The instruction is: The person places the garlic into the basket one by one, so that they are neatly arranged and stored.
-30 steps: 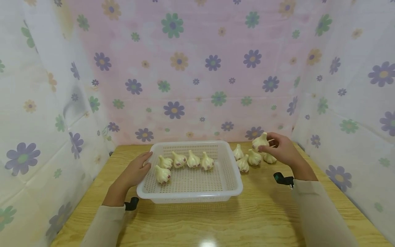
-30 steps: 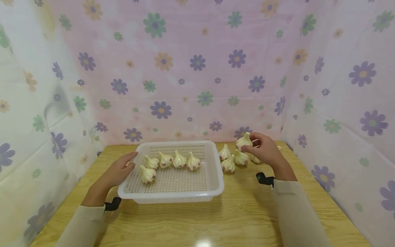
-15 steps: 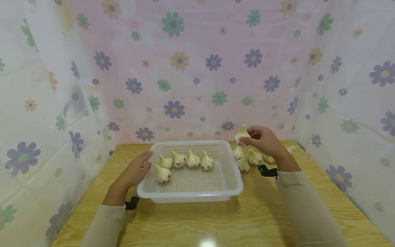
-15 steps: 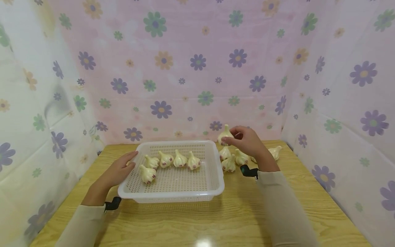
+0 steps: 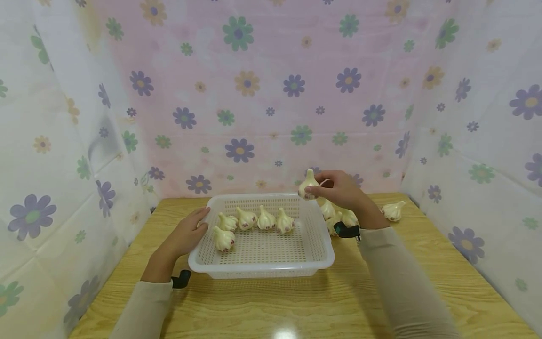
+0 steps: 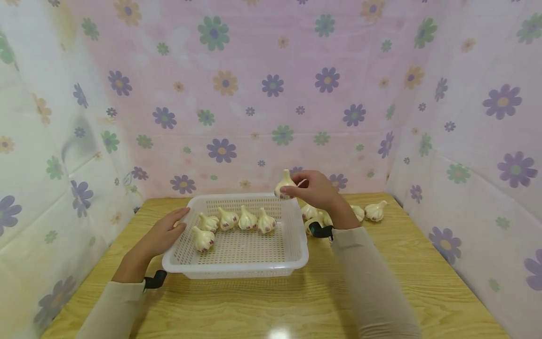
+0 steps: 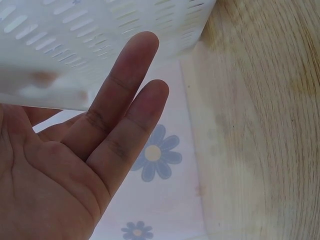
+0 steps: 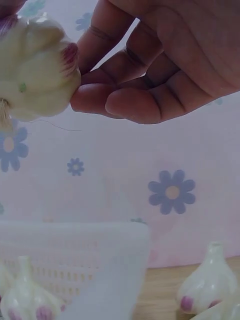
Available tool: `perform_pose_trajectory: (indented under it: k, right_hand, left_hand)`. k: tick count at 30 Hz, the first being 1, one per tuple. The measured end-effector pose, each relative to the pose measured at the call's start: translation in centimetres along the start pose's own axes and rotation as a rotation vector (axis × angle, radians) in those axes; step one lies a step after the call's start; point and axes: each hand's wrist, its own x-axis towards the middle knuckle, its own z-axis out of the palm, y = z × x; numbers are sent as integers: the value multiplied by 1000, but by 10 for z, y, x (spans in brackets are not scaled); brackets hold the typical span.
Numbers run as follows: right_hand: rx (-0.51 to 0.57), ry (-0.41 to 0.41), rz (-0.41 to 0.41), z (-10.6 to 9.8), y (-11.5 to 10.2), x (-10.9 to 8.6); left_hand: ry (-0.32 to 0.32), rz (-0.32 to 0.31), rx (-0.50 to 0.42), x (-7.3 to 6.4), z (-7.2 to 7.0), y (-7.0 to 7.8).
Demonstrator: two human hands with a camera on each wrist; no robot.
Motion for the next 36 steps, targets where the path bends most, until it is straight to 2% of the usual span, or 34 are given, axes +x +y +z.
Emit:
perform_pose_trajectory:
  k: [5,14,22,32,36]
  right_hand:
    - [11,-39,-24,11,-6,7]
    - [-52,-131,65,30,-23,21]
    - [-70,-209,33,52,-25,36]
    - [-10,-345,22,86,-27,57]
    - [14,-373,25,97,-24,60]
  left_hand:
    - [-10,-11,-10,0,0,2]
    - [-3,-7,-10,2,-1,-4]
    - [-16,-20,-17,1,1,-3]
    - [-7,-16,-17,1,1,-3]
    - [-6,-10,-12,2,0,-3]
